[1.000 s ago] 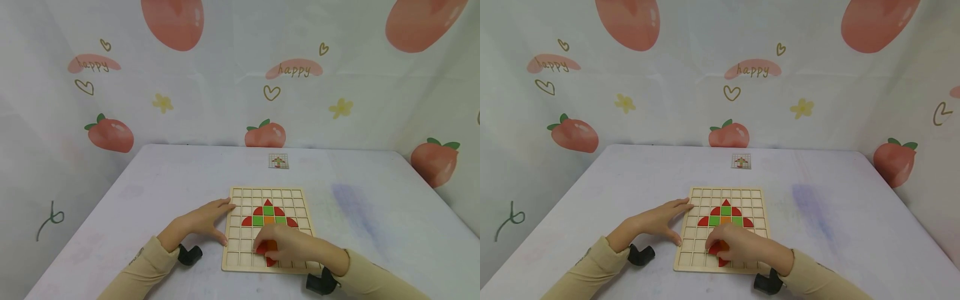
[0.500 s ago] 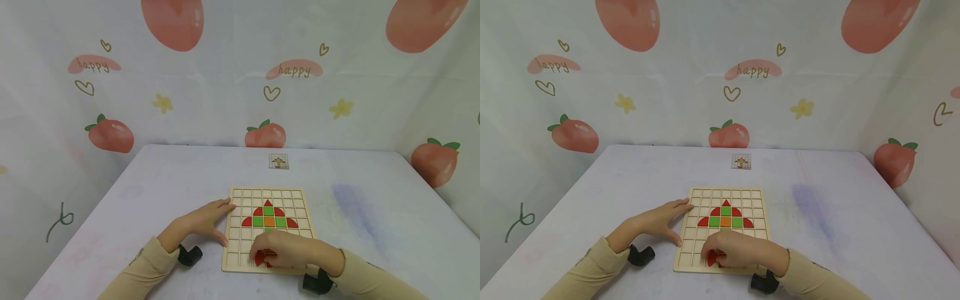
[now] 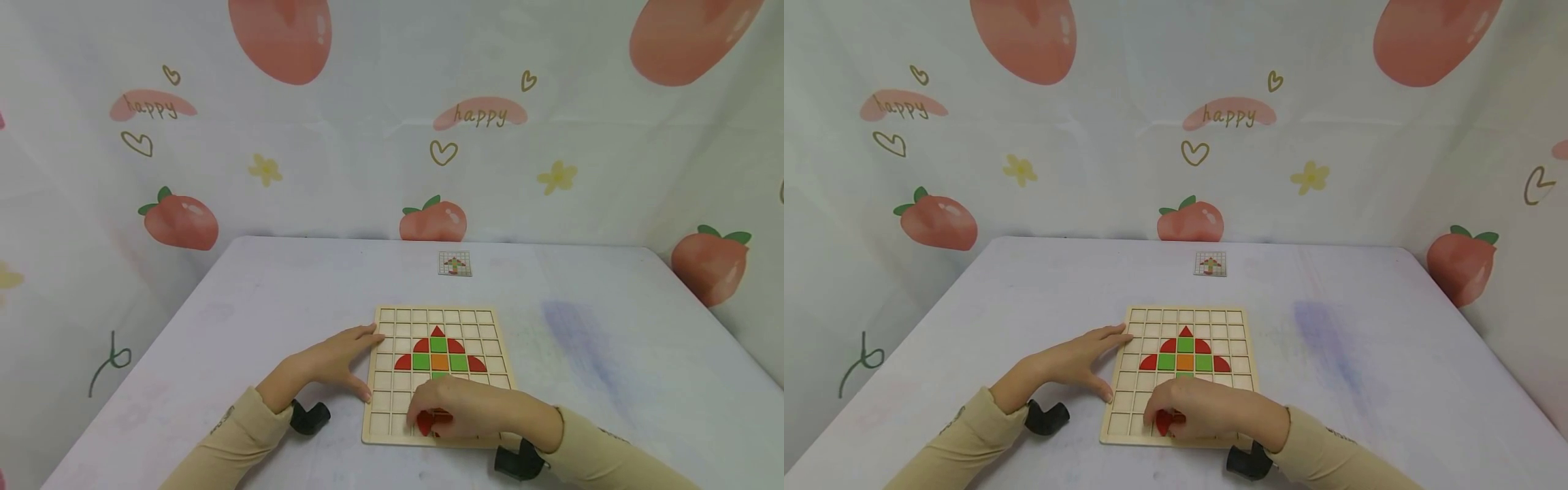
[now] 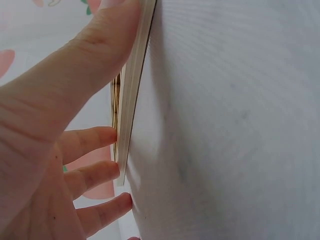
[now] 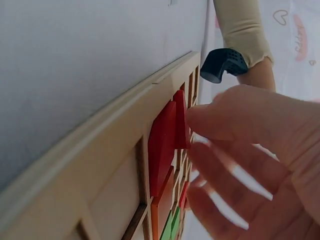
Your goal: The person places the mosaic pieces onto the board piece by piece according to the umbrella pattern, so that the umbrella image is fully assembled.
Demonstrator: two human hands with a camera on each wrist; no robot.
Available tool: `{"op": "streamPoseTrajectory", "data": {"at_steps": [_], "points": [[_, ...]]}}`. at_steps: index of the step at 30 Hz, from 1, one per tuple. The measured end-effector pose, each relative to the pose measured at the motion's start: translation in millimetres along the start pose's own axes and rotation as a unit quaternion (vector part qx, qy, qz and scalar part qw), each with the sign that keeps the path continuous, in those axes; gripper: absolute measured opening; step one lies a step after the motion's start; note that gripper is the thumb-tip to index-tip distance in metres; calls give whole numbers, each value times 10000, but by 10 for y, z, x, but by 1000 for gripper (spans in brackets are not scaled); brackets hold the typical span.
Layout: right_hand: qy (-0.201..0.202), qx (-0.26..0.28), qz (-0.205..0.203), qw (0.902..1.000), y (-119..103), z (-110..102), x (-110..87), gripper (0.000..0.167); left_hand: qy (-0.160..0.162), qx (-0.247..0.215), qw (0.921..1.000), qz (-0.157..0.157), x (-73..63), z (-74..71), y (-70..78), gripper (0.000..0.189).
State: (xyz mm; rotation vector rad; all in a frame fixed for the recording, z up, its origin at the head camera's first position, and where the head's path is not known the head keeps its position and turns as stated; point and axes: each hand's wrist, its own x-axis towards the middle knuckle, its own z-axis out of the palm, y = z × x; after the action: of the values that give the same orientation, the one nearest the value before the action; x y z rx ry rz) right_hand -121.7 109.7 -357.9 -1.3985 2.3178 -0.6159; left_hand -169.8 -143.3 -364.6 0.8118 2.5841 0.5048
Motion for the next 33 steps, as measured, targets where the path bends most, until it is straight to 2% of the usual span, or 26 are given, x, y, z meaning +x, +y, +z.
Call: {"op": "streamPoseTrajectory", "data": {"at_steps": [6, 10, 33], "points": [[222, -5, 726, 9971, -35, -8, -6, 17, -15, -13, 10000, -58, 3, 6, -2, 98], [205, 21, 932, 9954, -37, -7, 5, 18, -21, 12, 10000, -55, 0, 12, -1, 97], [192, 119, 275, 9994, -36, 35, 9, 18, 25, 47, 10000, 32, 0, 6, 7, 98]]}}
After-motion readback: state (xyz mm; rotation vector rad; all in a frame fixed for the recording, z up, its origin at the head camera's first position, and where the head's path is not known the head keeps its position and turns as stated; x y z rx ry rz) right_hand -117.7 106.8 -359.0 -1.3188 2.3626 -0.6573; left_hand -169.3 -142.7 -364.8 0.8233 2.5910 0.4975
